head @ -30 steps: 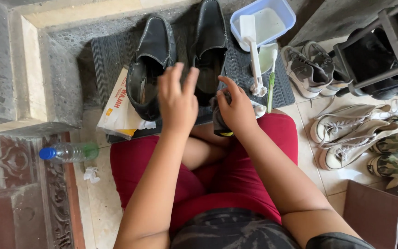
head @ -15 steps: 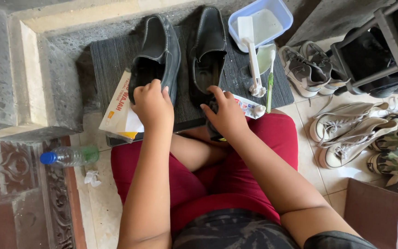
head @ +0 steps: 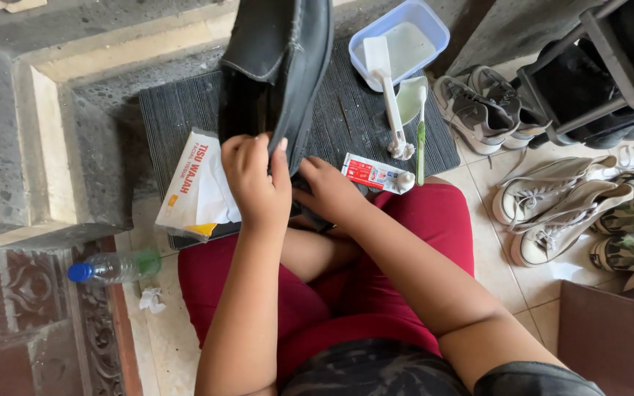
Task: The person sits on the floor and cleans a pair of black shoes using a cloth. They wipe the exterior and interior of the shoes, turning them over to clean the soles and sides.
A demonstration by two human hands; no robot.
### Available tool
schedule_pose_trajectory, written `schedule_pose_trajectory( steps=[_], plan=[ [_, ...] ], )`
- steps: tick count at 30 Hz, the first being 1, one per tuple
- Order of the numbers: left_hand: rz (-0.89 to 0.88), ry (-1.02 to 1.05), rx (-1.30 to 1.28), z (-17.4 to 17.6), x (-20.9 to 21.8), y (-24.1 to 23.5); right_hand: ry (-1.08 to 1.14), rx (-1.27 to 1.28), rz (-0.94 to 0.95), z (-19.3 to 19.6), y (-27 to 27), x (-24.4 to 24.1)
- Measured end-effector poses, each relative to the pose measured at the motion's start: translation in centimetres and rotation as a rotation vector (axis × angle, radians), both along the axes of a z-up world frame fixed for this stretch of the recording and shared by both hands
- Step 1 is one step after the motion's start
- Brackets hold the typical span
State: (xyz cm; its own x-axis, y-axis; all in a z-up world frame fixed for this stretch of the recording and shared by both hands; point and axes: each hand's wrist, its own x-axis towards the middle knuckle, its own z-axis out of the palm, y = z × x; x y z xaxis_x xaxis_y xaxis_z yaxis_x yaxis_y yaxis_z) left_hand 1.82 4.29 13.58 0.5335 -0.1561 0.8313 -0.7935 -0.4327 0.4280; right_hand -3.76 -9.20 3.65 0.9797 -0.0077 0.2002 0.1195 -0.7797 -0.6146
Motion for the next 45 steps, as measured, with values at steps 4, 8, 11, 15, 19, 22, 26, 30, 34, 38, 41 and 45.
schedule_pose_trajectory(
  steps=[4,8,11,15,19,22,26,30,34,38,41,45],
  plan=[
    [-0.045,-0.001,-0.04,-0.7,-0.6,-0.4,-0.052,0.217,-0.126,5.8,-1.4,-0.6],
    [-0.116,0.001,-0.05,-1.2,-1.2,-0.8,0.025,0.546,-0.174,7.0,-4.0,-0.9],
    [-0.163,-0.001,-0.072,-0.5,-2.1,-1.0,0.085,0.663,-0.108,10.1,-4.3,-1.8],
    [-0.237,0.024,-0.11,-0.1,-3.5,-1.6,-0.023,0.674,0.15,5.1,-8.8,-1.5],
    [-0.301,0.037,-0.102,0.0,-4.2,-2.1,-0.012,0.615,0.164,4.4,-9.0,-2.1],
    [-0.342,0.085,-0.113,1.4,-4.9,-2.0,0.059,0.62,0.104,5.5,-8.9,-3.4],
    [-0.34,0.434,0.169,4.0,-4.3,-1.6,0.139,0.581,0.058,6.4,-8.8,-4.2],
    [-0.501,1.088,0.537,11.1,-2.2,-1.7,0.185,0.617,0.029,5.9,-9.1,-4.8],
    [-0.59,1.397,0.488,7.8,0.4,-3.6,0.223,0.584,0.058,8.3,-8.9,-5.0],
    [-0.495,1.652,0.005,6.8,0.5,-4.3,0.239,0.453,0.072,8.5,-8.6,-5.1],
    [-0.403,1.703,-0.146,7.4,0.1,-4.5,0.235,0.428,0.08,9.2,-8.4,-5.1],
    [-0.407,1.602,-0.216,12.0,0.3,-4.6,0.153,0.323,0.064,13.0,-7.4,-4.5]
  ],
)
